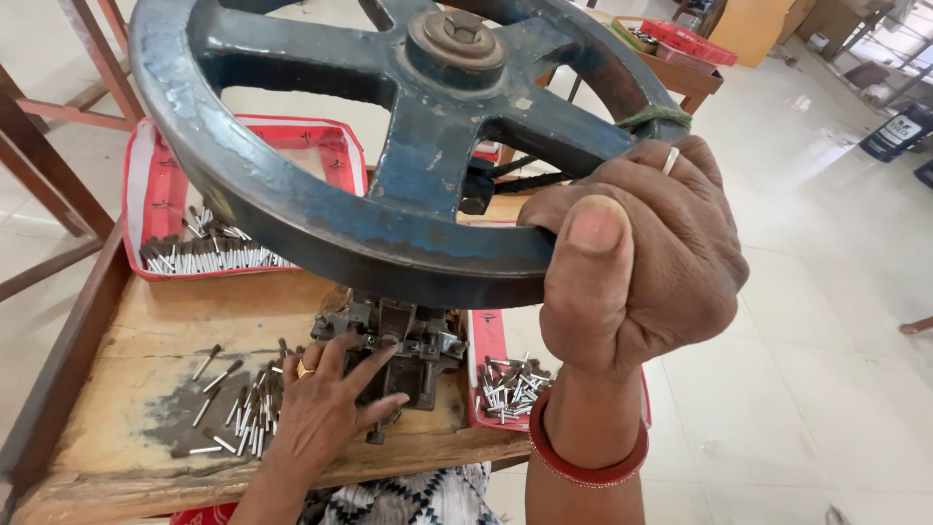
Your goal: Operating a manual hand-press wheel to process or assemble small metal pins.
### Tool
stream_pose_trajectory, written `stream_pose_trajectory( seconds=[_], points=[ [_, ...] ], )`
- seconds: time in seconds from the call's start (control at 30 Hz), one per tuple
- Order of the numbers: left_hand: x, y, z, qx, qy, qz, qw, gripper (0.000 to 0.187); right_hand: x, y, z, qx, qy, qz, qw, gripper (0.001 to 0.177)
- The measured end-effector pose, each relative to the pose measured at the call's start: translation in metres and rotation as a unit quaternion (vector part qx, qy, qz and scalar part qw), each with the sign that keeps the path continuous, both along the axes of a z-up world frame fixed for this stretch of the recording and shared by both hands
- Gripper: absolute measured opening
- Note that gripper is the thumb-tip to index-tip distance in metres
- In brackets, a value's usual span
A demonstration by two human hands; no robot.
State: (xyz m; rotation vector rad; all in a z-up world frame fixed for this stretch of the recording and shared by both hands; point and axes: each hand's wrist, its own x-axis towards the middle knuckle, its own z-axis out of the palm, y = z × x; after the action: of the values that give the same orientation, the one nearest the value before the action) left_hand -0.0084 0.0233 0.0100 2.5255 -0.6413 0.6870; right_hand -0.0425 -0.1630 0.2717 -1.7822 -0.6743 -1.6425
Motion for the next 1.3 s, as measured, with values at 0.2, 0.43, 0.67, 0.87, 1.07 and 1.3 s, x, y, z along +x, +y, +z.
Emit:
stream_pose_trajectory(
  seconds=[0.2,0.43,0.67,0.87,1.07,1.3],
  points=[
    [-0.003,0.007,0.005,-0.001,0.099,-0.004,0.995,0.06,-0.013,0.012,0.013,-0.058,0.068,-0.048,0.995,0.044],
    [0.012,0.003,-0.012,-0.132,-0.092,-0.147,0.976,0.052,-0.018,0.104,0.027,-0.148,0.004,-0.36,0.921,0.043],
    [-0.002,-0.023,-0.001,-0.102,0.022,0.021,0.994,0.026,-0.002,0.001,-0.004,-0.102,0.02,-0.081,0.991,0.037],
    [-0.011,-0.046,-0.015,-0.159,-0.033,-0.078,0.984,0.03,0.003,-0.014,-0.008,-0.029,0.023,0.044,0.998,0.052],
    [-0.009,-0.028,-0.006,-0.09,-0.004,-0.116,0.989,0.023,0.004,-0.007,-0.004,-0.026,-0.008,0.018,0.999,0.057],
    [0.015,0.153,-0.049,-0.042,0.051,0.254,0.965,0.016,0.005,-0.009,-0.001,-0.049,-0.008,-0.001,0.999,0.054]
  ],
)
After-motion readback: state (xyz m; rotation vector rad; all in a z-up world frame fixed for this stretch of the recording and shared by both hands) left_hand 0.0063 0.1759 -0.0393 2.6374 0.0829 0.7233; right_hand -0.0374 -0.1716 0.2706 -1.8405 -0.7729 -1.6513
